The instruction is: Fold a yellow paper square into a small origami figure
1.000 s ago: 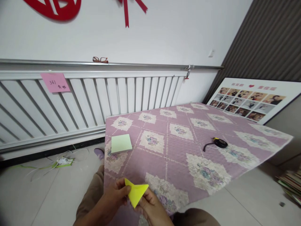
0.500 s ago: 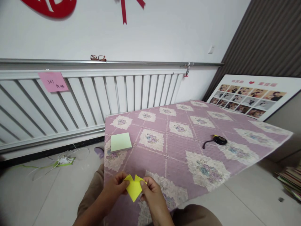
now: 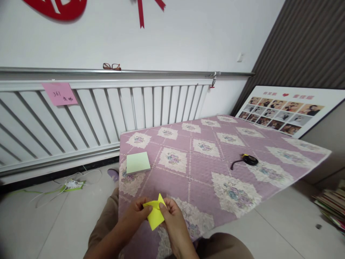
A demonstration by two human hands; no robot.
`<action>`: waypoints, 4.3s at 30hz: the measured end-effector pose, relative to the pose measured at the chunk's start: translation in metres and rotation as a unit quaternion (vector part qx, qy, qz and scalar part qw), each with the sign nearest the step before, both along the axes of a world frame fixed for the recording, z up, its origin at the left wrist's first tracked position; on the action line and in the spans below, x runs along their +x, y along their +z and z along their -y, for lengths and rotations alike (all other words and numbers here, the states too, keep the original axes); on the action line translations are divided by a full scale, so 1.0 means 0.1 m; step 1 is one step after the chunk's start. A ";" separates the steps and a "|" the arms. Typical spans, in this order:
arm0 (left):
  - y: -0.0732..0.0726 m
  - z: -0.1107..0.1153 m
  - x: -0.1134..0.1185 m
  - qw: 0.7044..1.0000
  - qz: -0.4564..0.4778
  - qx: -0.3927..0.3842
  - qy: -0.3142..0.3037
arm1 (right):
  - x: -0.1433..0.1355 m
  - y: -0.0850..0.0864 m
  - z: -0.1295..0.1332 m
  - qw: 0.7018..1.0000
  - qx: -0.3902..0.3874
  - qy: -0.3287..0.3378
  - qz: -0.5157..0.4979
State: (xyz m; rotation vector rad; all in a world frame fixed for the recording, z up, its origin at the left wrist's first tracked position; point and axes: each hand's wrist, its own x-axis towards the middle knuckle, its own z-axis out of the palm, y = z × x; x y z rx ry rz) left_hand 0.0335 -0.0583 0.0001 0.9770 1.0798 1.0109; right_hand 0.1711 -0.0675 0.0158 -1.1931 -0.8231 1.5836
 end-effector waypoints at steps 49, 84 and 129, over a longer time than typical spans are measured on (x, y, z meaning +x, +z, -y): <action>0.19 0.11 0.04 0.992 0.081 -0.085 0.038 | 0.17 0.32 -0.07 0.995 0.075 0.033 0.063; 0.17 0.06 0.00 0.989 0.119 -0.029 -0.078 | 0.25 0.62 -0.18 0.988 0.009 0.128 0.081; 0.33 0.13 -0.02 0.988 0.047 0.080 -0.123 | 0.35 0.69 -0.31 0.959 0.002 0.250 0.130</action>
